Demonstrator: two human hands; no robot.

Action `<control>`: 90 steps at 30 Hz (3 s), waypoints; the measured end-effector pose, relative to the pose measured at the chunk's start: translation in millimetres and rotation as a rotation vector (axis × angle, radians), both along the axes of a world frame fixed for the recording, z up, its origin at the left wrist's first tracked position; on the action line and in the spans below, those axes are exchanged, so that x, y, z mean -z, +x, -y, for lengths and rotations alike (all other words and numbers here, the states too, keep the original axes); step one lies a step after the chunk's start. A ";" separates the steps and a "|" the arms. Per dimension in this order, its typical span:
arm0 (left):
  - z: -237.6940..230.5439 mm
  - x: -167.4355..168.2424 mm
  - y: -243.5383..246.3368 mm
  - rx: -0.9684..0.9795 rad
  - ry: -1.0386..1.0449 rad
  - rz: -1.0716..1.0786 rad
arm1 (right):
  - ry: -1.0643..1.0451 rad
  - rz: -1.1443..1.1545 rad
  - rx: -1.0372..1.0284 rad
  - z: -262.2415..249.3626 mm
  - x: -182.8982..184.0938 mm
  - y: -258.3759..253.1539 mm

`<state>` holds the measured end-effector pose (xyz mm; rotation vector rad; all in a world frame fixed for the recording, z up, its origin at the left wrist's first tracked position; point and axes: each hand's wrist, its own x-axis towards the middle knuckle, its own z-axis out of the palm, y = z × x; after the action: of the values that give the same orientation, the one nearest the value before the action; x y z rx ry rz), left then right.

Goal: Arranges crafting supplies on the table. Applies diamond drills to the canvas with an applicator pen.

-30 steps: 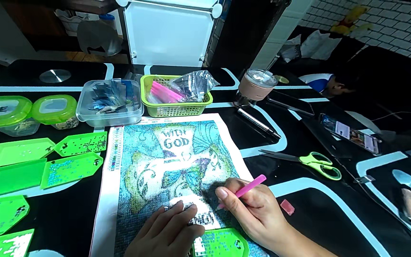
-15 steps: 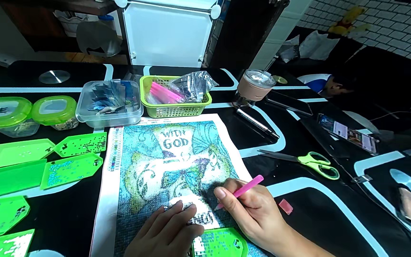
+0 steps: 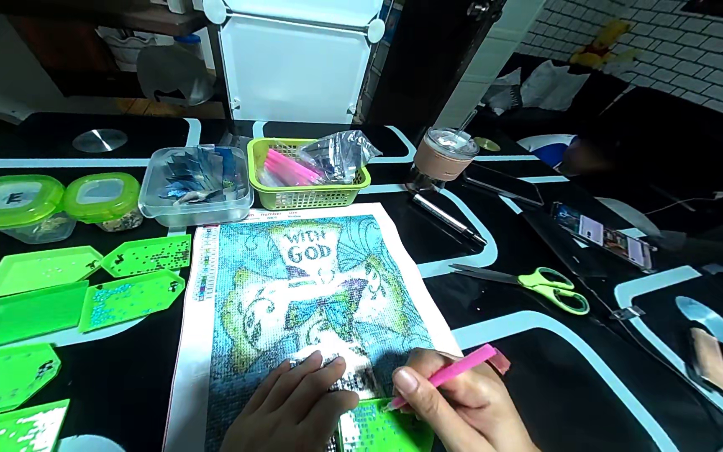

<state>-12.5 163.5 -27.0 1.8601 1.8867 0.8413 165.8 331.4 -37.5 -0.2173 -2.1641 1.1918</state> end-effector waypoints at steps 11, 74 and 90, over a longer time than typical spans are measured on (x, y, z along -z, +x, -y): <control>0.1 1.9 0.4 -0.007 0.005 0.007 | 0.088 0.030 -0.009 -0.9 2.2 -1.4; 0.2 -2.7 0.1 0.004 -0.028 -0.016 | 0.339 0.044 0.188 -13.1 6.3 -10.0; -0.3 -0.2 -0.5 0.002 -0.016 0.001 | 0.062 0.028 0.017 3.0 -1.5 -2.2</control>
<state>-13.0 163.9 -26.9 1.8521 1.8847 0.8243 163.6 328.4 -36.0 -0.2265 -2.2154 1.1172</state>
